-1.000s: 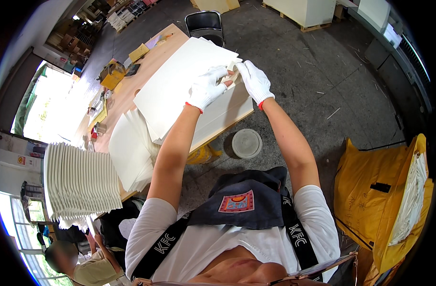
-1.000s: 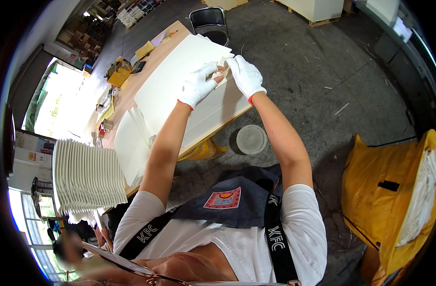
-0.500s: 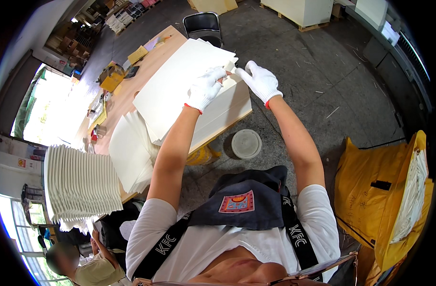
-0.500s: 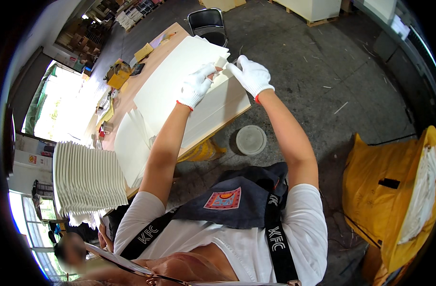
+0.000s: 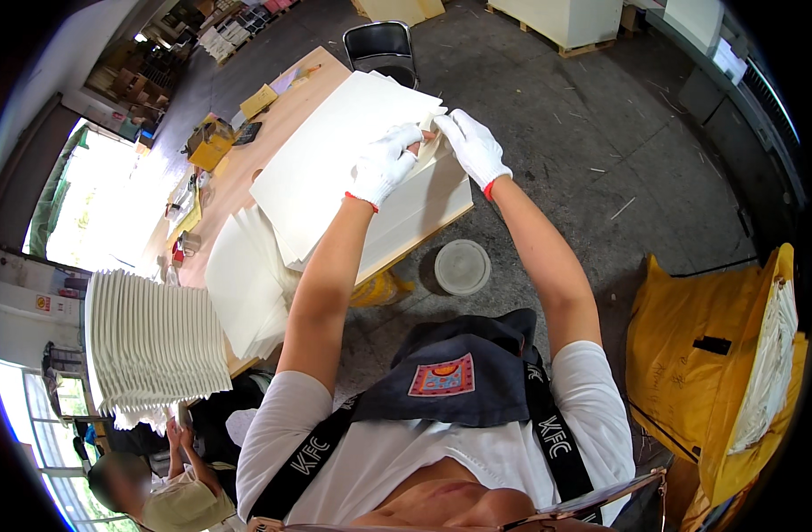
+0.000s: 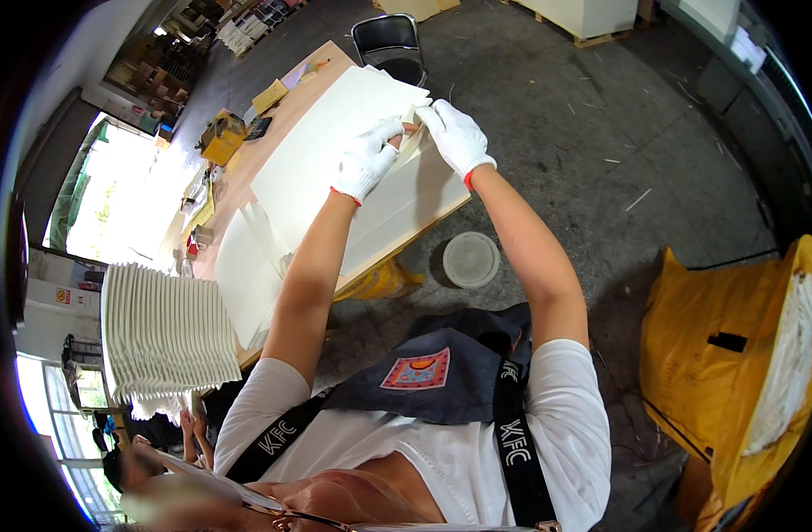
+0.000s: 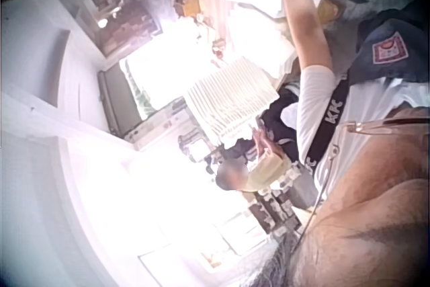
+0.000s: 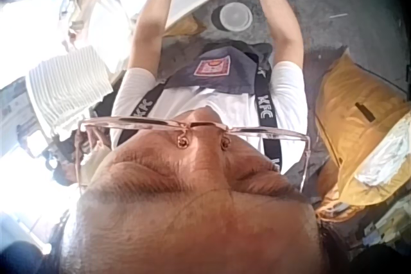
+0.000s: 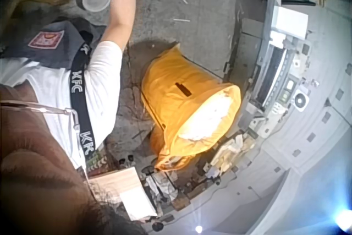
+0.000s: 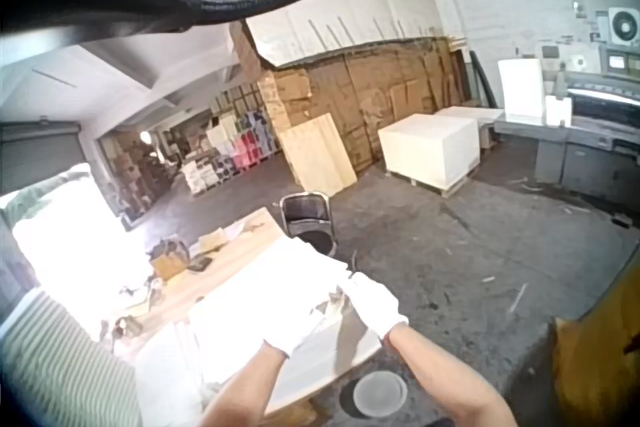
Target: The person repeatedly picks up small stacks of white paper sheets from a table and places them onto a larger, growing stack. The person wears white gloves and handles the sheets carefully to maintain alignment.
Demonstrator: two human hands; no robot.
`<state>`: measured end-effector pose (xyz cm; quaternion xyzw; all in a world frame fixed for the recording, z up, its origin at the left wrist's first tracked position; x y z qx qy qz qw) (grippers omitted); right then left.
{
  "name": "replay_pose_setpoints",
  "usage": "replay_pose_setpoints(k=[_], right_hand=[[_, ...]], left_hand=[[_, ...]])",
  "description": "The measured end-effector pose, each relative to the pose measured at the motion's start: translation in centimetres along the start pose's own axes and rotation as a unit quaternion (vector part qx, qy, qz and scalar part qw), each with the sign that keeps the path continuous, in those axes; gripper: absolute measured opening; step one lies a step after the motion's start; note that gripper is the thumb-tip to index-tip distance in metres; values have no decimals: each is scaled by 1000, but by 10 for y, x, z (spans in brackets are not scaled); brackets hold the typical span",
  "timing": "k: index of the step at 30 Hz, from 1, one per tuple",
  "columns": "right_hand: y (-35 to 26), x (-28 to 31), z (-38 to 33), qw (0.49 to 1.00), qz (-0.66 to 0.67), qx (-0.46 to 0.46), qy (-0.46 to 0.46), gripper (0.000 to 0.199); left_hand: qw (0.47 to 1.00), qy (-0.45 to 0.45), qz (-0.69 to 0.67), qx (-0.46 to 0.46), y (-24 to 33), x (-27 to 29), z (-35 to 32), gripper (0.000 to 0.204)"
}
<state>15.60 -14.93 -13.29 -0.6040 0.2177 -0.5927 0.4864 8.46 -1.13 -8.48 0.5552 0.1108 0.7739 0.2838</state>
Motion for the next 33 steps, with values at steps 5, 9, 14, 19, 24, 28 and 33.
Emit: replay_pose_setpoints(k=[5, 9, 14, 19, 24, 28, 33], right_hand=[[5, -3, -3, 1000, -6, -8, 27, 48], [6, -4, -3, 1000, -11, -4, 29, 48], [6, -3, -4, 999, -14, 3, 35, 49], [6, -5, -3, 999, -13, 14, 36, 50], [6, -4, -4, 999, -10, 12, 37, 50], [11, -6, 0, 999, -10, 18, 42, 50], [4, -3, -5, 999, -8, 16, 37, 49]], left_hand=[[995, -50, -27, 81, -4, -3, -1, 30], [996, -39, -23, 80, -7, -4, -1, 36], [996, -42, -14, 81, -7, -4, 1, 36], [994, -45, -18, 97, -9, -4, 0, 36], [993, -53, -17, 101, -6, -4, 0, 36], [995, -48, -19, 81, -7, -4, 1, 36], [996, -46, -27, 72, -3, -2, -1, 34]])
Point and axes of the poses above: each hand's wrist, its own z-axis towards the middle knuckle, its own x-axis out of the back of the hand, y = z × x, the point moved 9 cm from there along z, towards the middle knuckle, and after that the axes turned 4 degrees about -z, right-handed, at the moved point
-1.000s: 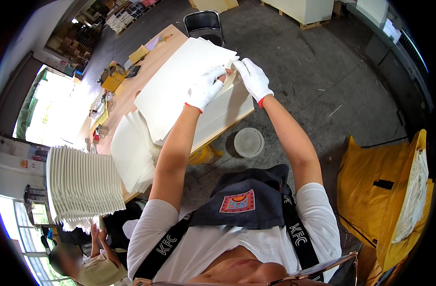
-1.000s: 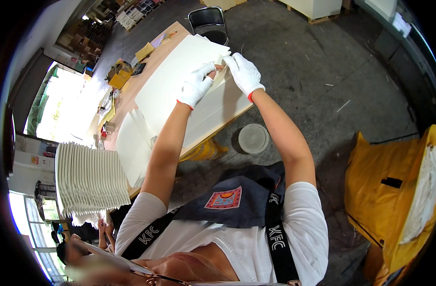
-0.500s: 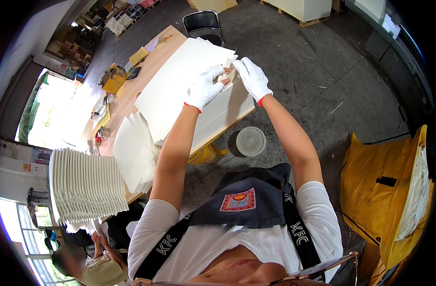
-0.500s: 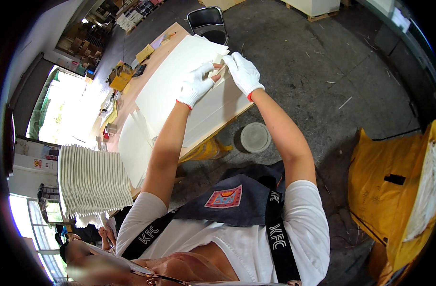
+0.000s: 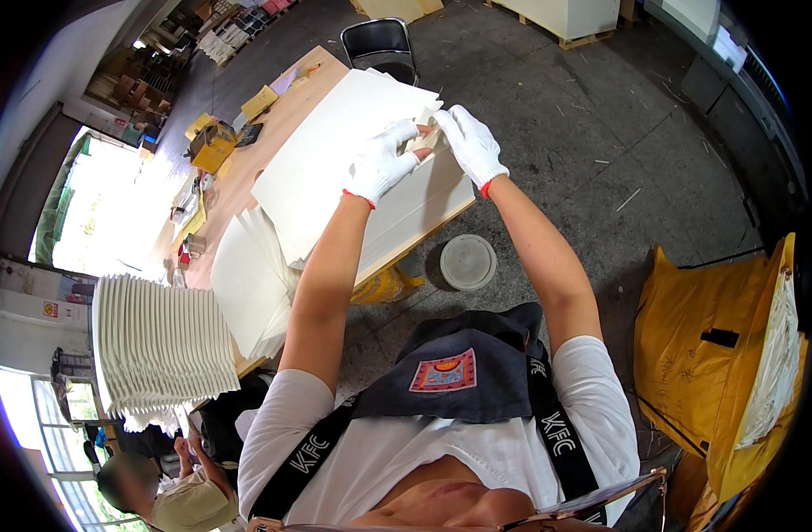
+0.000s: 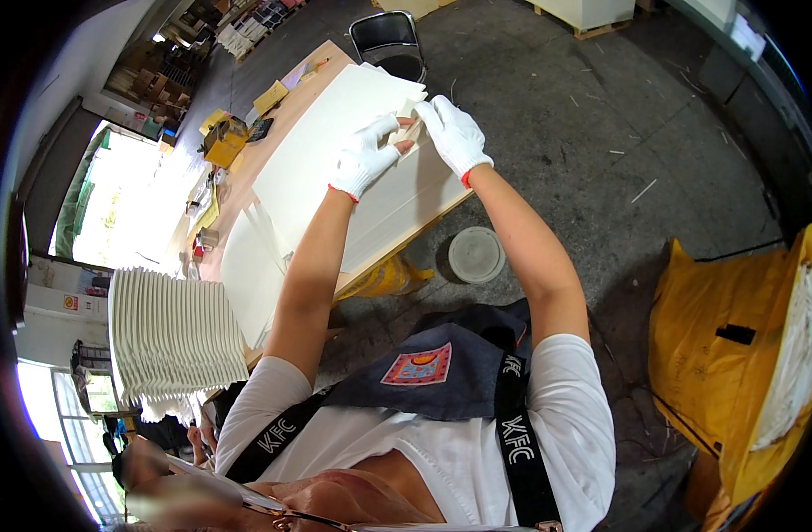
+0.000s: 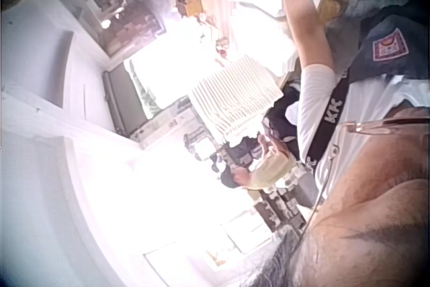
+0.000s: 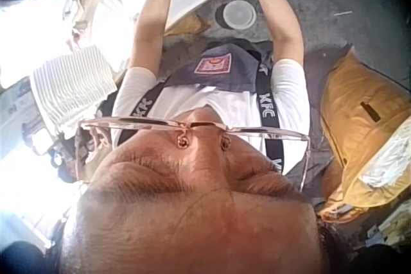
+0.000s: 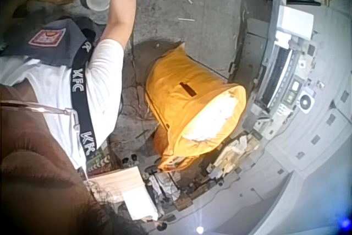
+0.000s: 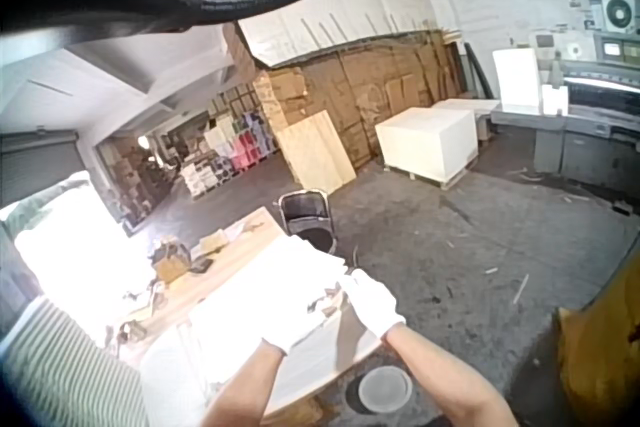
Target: The person repeatedly picks up small stacks of white paper sheets from a table and places them onto a larger, growing stack. The person wears white gloves and handles the sheets carefully to maintain alignment.
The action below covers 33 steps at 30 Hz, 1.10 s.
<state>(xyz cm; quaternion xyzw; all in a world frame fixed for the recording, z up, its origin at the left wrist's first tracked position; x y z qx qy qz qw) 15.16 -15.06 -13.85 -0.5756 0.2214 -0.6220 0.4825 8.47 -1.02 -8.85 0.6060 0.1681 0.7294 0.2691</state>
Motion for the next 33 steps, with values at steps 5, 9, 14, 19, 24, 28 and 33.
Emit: replay_pose_setpoints(k=[5, 9, 14, 19, 24, 28, 33], right_hand=[[-6, -2, 0, 999, -45, 16, 1, 50], [-3, 0, 5, 999, -33, 7, 15, 52], [-1, 0, 2, 1000, -21, -2, 21, 50], [3, 1, 1, 999, 13, 1, 49, 53], [1, 0, 0, 1000, 6, -12, 19, 49], [2, 0, -1, 1000, 7, -9, 21, 49], [4, -2, -1, 999, 18, 1, 27, 51]], left_hand=[[1000, 7, -13, 5, -6, 0, 3, 28], [1000, 18, -3, -1, -8, -1, 5, 26], [1000, 12, -16, 13, -12, -1, 4, 26], [1000, 7, -5, 8, -8, -1, 4, 30], [1000, 4, 4, 31, -11, -3, 4, 36], [1000, 6, 1, 18, -9, -3, 5, 36], [999, 30, 27, -24, -3, -2, 3, 35]])
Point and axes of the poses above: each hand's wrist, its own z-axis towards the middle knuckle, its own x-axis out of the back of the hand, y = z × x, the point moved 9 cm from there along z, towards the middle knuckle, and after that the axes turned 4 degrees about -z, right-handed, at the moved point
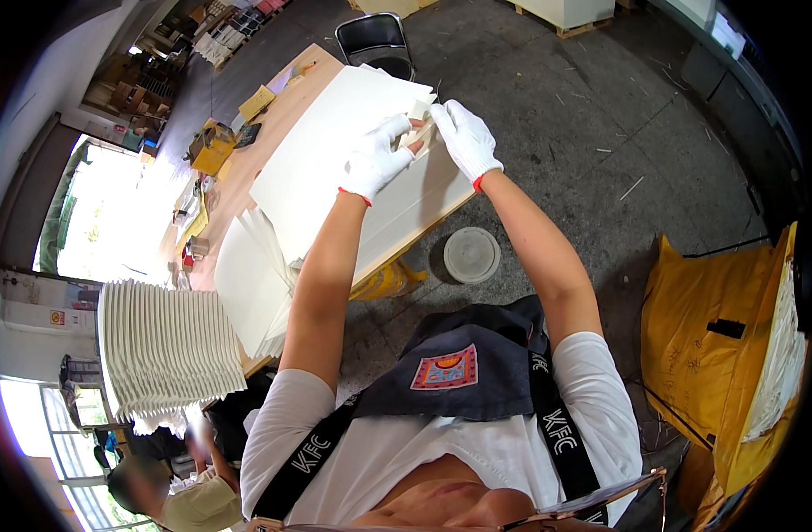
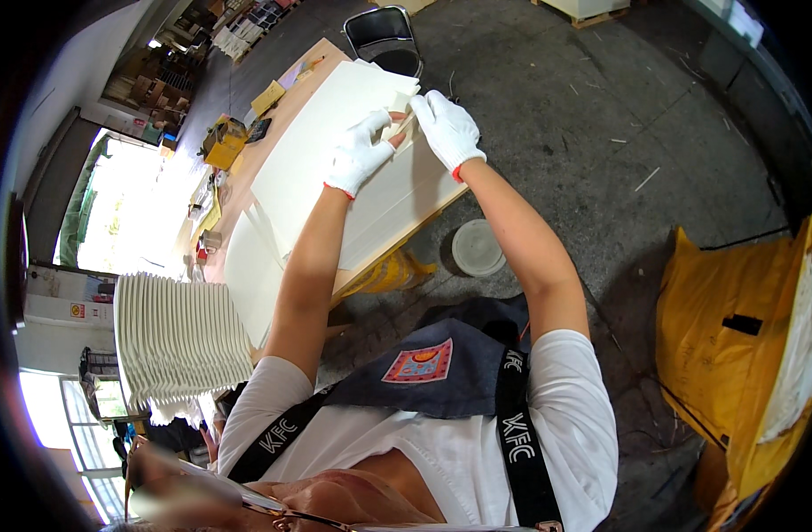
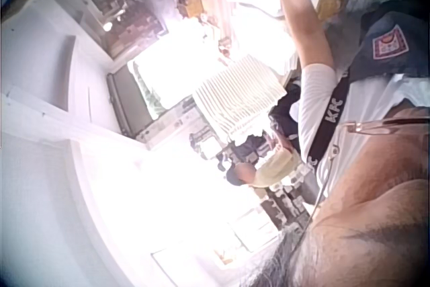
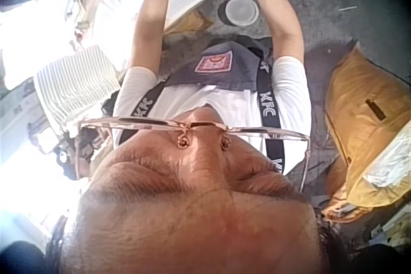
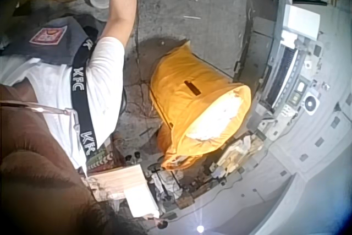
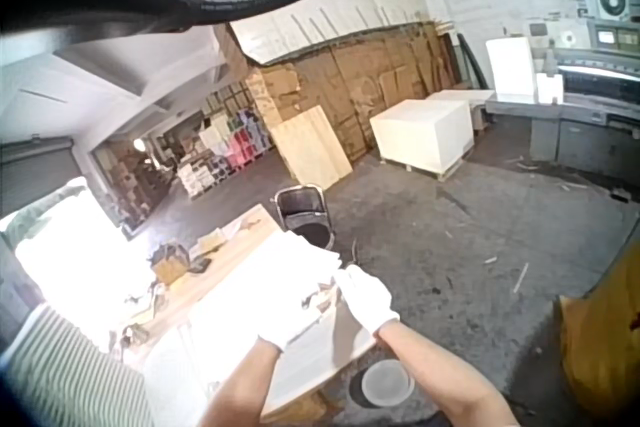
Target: The person repeatedly picks up small stacks of white paper sheets from a table and places them onto a larger, growing stack. The person wears white gloves and handles the sheets carefully to maintain alignment.
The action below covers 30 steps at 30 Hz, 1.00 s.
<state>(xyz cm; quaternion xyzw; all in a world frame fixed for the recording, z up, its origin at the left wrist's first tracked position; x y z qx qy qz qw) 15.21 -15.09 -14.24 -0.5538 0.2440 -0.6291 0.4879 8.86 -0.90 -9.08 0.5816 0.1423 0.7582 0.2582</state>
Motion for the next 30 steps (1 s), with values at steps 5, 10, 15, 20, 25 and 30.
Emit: replay_pose_setpoints(k=[5, 10, 15, 20, 25, 30], right_hand=[[-6, 12, -4, 995, -87, 27, 30, 46], [-47, 14, -37, 929, -274, 247, 29, 42], [-28, -23, -45, 931, -249, 266, -31, 61], [-30, -23, -46, 937, -240, 249, -50, 63], [-34, -24, -47, 938, -255, 225, -66, 63], [9, -4, -18, 983, 158, 69, -59, 52]], left_hand=[[970, 109, 87, -198, 29, 4, -15, 37], [988, 83, 102, -85, 20, 3, -14, 32], [979, 95, 93, -156, 22, 5, -16, 34], [968, 77, 159, -178, 25, 10, -25, 35], [974, 77, 149, -153, 2, 1, -8, 34], [972, 62, 163, -155, -3, -5, 2, 35]])
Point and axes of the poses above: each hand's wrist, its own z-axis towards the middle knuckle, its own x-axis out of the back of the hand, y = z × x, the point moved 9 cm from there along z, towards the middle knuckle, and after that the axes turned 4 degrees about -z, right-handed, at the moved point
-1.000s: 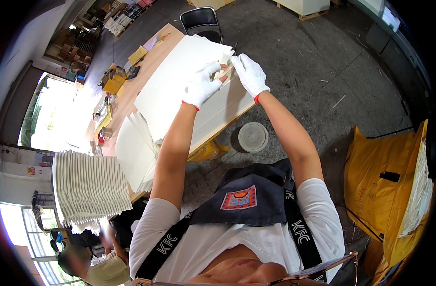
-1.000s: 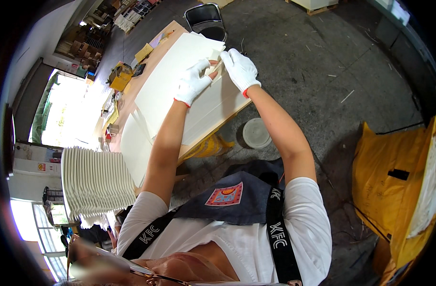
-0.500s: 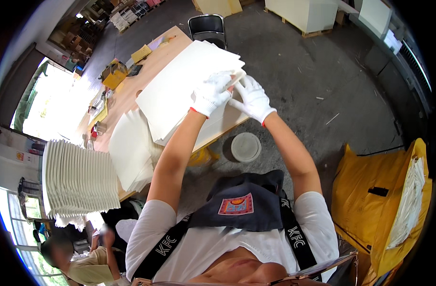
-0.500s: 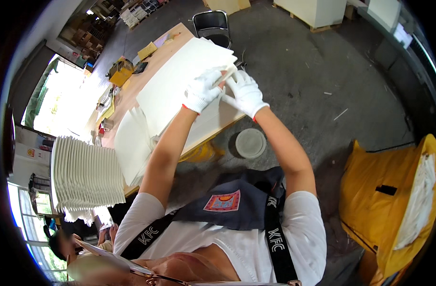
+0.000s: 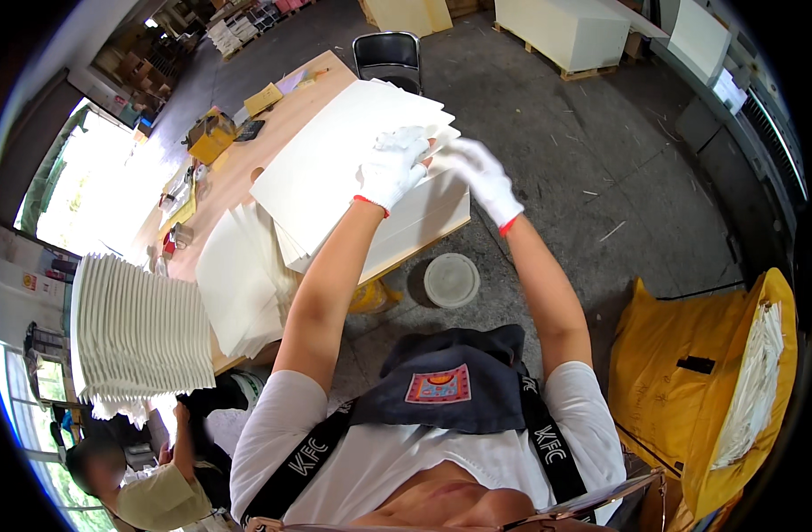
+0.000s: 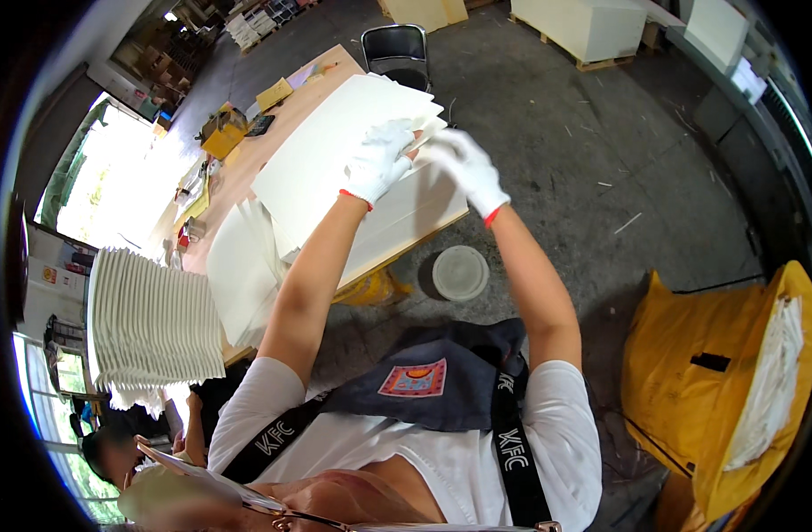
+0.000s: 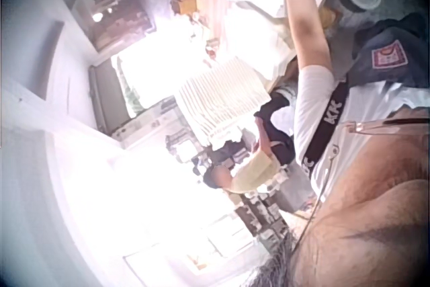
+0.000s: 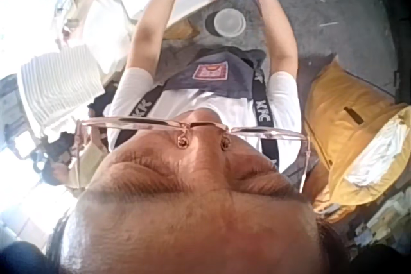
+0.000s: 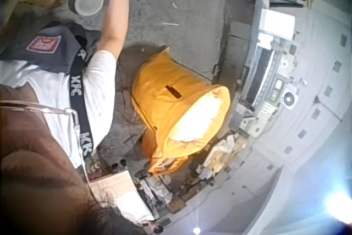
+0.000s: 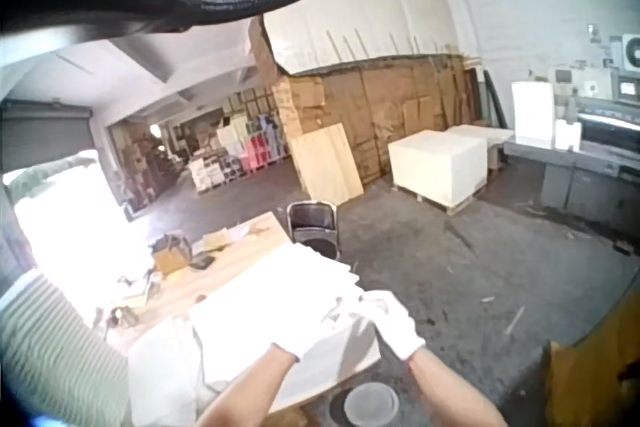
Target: The person repeatedly picks up small stacks of white paper sheets from a table and places them onto a larger, growing stack. The person wears white gloves and handles the sheets carefully to maintain alignment.
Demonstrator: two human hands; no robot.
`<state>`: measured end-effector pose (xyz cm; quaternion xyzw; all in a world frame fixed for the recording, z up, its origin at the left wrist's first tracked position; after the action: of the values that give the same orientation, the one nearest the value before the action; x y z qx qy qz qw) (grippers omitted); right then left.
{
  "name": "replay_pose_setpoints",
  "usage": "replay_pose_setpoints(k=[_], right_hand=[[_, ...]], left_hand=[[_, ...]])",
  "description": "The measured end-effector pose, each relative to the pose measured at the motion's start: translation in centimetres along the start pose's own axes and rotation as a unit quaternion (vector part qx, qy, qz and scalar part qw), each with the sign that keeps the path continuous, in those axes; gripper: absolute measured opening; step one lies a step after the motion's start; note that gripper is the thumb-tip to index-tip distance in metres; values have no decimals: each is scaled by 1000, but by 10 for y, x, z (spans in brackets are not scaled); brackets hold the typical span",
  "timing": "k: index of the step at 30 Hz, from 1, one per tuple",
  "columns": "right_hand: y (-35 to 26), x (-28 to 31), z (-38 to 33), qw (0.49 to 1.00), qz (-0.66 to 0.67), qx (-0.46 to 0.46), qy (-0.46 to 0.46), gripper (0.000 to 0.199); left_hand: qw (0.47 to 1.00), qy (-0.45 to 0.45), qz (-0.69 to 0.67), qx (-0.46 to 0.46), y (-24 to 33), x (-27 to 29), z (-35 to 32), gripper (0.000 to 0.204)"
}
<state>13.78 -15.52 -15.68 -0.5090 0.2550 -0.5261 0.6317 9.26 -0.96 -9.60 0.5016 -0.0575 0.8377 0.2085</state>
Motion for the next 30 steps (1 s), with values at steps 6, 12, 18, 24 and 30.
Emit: replay_pose_setpoints(k=[6, 12, 18, 24, 30], right_hand=[[-16, 9, 14, 893, -445, -12, -70, 41], [-49, 2, 29, 859, -476, 184, -37, 48], [-16, -1, 29, 982, -143, -105, -62, 50], [-10, 1, 25, 980, -163, -110, -4, 50], [-10, 2, 23, 977, -181, -109, 8, 51]], left_hand=[[1000, 22, 11, 2, 0, 4, -4, 33], [999, 4, 4, 42, -3, -1, 0, 33], [976, -47, -157, 142, -4, 9, -6, 33], [979, -58, -149, 126, 1, 12, -2, 32], [967, -97, -150, 183, 0, 12, 0, 38]])
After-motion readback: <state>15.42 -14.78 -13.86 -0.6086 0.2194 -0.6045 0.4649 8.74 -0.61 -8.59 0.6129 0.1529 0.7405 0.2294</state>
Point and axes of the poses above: each hand's wrist, its own z-axis towards the middle knuckle, its own x-axis out of the back of the hand, y = z × x, the point moved 9 cm from there along z, towards the middle knuckle, and after that the axes turned 4 degrees about -z, right-handed, at the moved point
